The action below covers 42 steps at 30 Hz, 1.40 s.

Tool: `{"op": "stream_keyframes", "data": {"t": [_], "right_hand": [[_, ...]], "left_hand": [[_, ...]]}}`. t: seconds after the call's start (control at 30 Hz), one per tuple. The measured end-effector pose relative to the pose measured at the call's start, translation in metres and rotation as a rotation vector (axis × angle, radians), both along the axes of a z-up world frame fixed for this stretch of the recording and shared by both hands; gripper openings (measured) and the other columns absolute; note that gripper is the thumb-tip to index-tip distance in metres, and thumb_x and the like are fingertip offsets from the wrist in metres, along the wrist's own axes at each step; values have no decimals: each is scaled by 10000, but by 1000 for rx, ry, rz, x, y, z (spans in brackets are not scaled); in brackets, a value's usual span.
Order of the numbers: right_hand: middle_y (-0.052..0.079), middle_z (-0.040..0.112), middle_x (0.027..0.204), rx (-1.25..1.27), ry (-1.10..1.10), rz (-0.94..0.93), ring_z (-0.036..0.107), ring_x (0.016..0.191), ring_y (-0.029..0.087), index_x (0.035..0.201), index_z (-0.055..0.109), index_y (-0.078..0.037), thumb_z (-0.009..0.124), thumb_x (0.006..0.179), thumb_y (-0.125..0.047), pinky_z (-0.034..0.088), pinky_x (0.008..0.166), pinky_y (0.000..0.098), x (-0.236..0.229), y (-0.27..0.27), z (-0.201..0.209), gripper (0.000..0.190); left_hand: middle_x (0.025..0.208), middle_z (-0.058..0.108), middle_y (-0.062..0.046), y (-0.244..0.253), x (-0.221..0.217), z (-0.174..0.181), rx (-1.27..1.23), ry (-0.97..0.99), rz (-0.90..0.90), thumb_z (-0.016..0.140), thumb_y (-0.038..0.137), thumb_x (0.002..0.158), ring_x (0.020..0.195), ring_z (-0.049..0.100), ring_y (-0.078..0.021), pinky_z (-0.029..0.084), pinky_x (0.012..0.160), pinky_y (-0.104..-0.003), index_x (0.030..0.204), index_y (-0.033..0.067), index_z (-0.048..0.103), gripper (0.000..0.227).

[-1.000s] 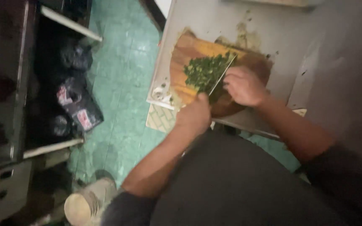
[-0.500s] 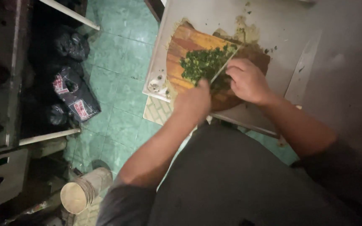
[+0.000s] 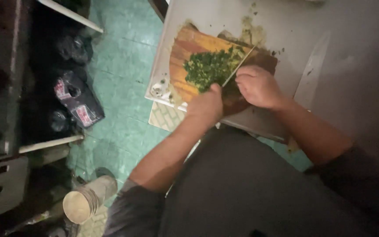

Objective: Chopping green leafy vegetables on a wooden cutting board with a kitchen knife.

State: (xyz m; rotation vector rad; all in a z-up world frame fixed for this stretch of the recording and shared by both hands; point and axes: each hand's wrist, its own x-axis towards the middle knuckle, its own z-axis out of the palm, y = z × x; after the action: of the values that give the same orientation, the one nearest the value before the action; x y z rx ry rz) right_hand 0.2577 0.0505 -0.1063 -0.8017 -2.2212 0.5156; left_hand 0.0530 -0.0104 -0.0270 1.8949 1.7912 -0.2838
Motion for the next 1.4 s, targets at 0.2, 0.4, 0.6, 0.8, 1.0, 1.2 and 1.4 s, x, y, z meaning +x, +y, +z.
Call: {"op": "stream_keyframes", "data": {"t": [0.2,0.4,0.6,0.8,1.0,1.2,1.4], "right_hand": [[161,662,1069,58,0,-12,652,997,378,926,668,-9,709,860,-41,546,888,470,2,9,-6,84],[165,654,1057,30,-46,-52,643,978,385,908,658,-12,706,874,-34,541,868,484,18,-1,0,63],[155,653,1072,34,-90,-139,648,971,377,896,683,-37,733,846,-66,539,852,486,46,-26,-25,77],[150,658,1075,76,-101,-175,643,953,366,861,682,-32,742,821,-65,540,841,488,52,-27,-27,79],[144,655,1053,138,-56,-189,637,952,361,879,690,-30,754,843,-64,546,851,480,47,-26,-22,82],[127,663,1052,105,-67,-216,639,937,361,852,678,-35,766,810,-40,551,838,478,43,-30,-11,97],[132,648,1064,122,-63,-167,644,953,370,865,663,-31,778,809,-43,551,853,489,48,-32,-26,129]], "left_hand": [[944,723,-279,-1,-3,-48,81,-18,-5,505,146,959,869,736,-465,589,720,-564,1110,13,491,201],[976,734,-256,-13,1,-19,39,7,-20,492,154,976,882,736,-463,589,741,-566,1131,17,494,208],[1000,746,-247,-17,15,-3,-38,2,15,457,169,993,921,736,-457,585,773,-562,1167,38,496,221],[1000,729,-259,-16,21,-3,-46,3,-2,434,191,1031,914,729,-464,582,765,-561,1155,36,495,208],[953,714,-273,-25,19,-35,139,-38,-83,488,174,967,847,737,-449,589,731,-545,1096,23,493,199],[950,729,-260,-17,15,-26,52,-33,-84,482,144,958,864,740,-445,588,728,-544,1128,17,478,212],[986,730,-258,-8,4,-7,16,-21,-20,448,150,973,906,732,-450,581,767,-553,1123,27,494,199]]}}
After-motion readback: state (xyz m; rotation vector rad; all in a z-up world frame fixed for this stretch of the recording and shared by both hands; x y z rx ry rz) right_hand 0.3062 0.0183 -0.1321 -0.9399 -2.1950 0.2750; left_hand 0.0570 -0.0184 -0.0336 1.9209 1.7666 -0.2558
